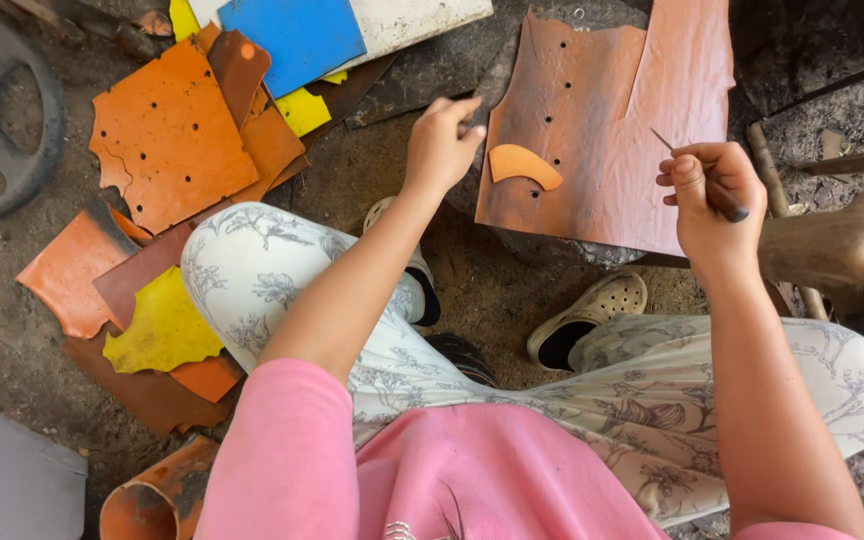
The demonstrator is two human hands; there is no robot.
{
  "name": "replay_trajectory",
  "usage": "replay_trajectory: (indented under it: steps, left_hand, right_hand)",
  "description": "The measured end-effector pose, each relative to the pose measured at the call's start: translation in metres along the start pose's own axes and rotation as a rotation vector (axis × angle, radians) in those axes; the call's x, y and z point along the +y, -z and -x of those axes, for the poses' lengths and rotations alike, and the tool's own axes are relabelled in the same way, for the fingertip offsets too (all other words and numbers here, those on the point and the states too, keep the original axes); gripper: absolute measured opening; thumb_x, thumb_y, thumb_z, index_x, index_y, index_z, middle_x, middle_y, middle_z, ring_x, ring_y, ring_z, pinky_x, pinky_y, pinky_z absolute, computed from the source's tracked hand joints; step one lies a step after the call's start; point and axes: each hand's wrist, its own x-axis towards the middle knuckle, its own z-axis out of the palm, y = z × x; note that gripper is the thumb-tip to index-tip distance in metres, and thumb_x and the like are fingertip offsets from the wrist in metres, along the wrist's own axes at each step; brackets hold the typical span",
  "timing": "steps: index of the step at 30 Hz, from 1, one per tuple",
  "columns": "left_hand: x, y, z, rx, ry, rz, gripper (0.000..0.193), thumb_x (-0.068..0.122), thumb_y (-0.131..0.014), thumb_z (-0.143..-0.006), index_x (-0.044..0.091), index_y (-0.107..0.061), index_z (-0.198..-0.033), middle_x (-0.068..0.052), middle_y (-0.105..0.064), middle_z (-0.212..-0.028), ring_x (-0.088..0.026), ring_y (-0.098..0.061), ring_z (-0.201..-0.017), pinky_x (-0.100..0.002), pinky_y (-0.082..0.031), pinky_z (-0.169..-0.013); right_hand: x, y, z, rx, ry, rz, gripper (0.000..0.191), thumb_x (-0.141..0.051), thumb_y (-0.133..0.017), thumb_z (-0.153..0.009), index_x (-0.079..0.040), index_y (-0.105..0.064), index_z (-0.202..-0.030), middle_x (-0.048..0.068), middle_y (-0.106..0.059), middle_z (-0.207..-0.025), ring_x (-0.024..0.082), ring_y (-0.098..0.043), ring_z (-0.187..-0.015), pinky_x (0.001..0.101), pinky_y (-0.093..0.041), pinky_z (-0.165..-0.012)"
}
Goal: The person uses a small knife to cut a curved shape from a piece of orange leather, following a template. They then cut a second similar piece from a larger sheet of leather.
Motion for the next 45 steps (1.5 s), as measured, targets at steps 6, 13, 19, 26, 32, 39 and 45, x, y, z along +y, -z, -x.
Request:
replay_trajectory:
  steps: [6, 13, 19, 26, 32, 39, 45]
  left_hand:
    - [0.023, 0.012, 0.017, -0.001, -0.014, -0.188, 0.047, 0.028, -0.087, -0.081, 0.014, -0.073, -0.124, -0.005, -0.066, -0.115, -0.024, -0.065, -0.105, -0.039, -0.055, -0.089]
    - [0.054, 0.006, 0.003, -0.239, -0.09, -0.445, 0.053, 0.037, -0.094, -0.064, 0.013, -0.071, -0.105, -0.007, -0.055, -0.116, -0.029, -0.053, -0.11, -0.045, -0.05, -0.09]
    - [0.032, 0.01, -0.045, -0.311, 0.081, -0.307, 0.05, 0.029, -0.095, -0.067, 0.007, -0.06, -0.094, -0.008, -0.061, -0.104, -0.025, -0.062, -0.104, -0.04, -0.053, -0.09]
    - [0.025, 0.013, -0.071, -0.265, 0.06, -0.026, 0.034, 0.019, -0.089, -0.078, 0.01, -0.064, -0.099, -0.002, -0.075, -0.088, -0.016, -0.074, -0.08, -0.032, -0.059, -0.071]
    - [0.036, 0.013, -0.07, -0.254, -0.18, -0.023, 0.014, 0.012, -0.086, -0.078, 0.015, -0.077, -0.089, 0.003, -0.075, -0.086, -0.012, -0.073, -0.079, -0.031, -0.058, -0.071]
    - [0.044, 0.006, -0.062, -0.314, -0.219, 0.04, 0.012, 0.011, -0.084, -0.081, 0.014, -0.079, -0.092, 0.0, -0.076, -0.086, -0.015, -0.073, -0.079, -0.031, -0.057, -0.073]
    - [0.039, 0.001, -0.059, -0.334, -0.054, 0.03, 0.023, 0.013, -0.082, -0.083, 0.016, -0.08, -0.106, -0.004, -0.076, -0.089, -0.017, -0.073, -0.075, -0.033, -0.058, -0.07]
  right_hand:
    - [-0.007, -0.003, -0.021, 0.167, -0.16, -0.209, 0.045, -0.046, -0.046, -0.118, -0.002, -0.053, -0.124, 0.012, -0.07, -0.092, 0.02, -0.072, -0.082, 0.0322, -0.058, -0.074]
    - [-0.025, 0.006, -0.028, 0.035, -0.119, -0.072, 0.091, -0.079, -0.019, -0.099, 0.001, -0.051, -0.128, 0.016, -0.064, -0.08, 0.024, -0.071, -0.072, 0.0379, -0.063, -0.071]
    - [-0.031, 0.01, -0.043, 0.037, -0.009, -0.037, 0.089, -0.076, -0.022, -0.105, 0.007, -0.048, -0.126, 0.02, -0.064, -0.084, 0.028, -0.073, -0.078, 0.0384, -0.065, -0.075]
    - [-0.025, 0.007, -0.055, 0.067, 0.076, -0.064, 0.073, -0.065, -0.034, -0.115, 0.006, -0.047, -0.125, 0.021, -0.066, -0.092, 0.027, -0.073, -0.086, 0.0373, -0.063, -0.079]
    - [-0.019, 0.004, -0.064, 0.099, 0.02, -0.016, 0.062, -0.058, -0.041, -0.115, 0.003, -0.051, -0.125, 0.018, -0.071, -0.104, 0.023, -0.074, -0.093, 0.0299, -0.058, -0.08]
    - [-0.019, -0.002, -0.073, 0.106, 0.006, -0.027, 0.061, -0.056, -0.046, -0.117, 0.003, -0.052, -0.125, 0.017, -0.071, -0.107, 0.022, -0.073, -0.095, 0.0292, -0.058, -0.083]
    - [-0.011, -0.008, -0.076, 0.089, -0.008, -0.101, 0.054, -0.051, -0.048, -0.118, 0.003, -0.054, -0.122, 0.015, -0.07, -0.105, 0.02, -0.072, -0.095, 0.0291, -0.058, -0.081]
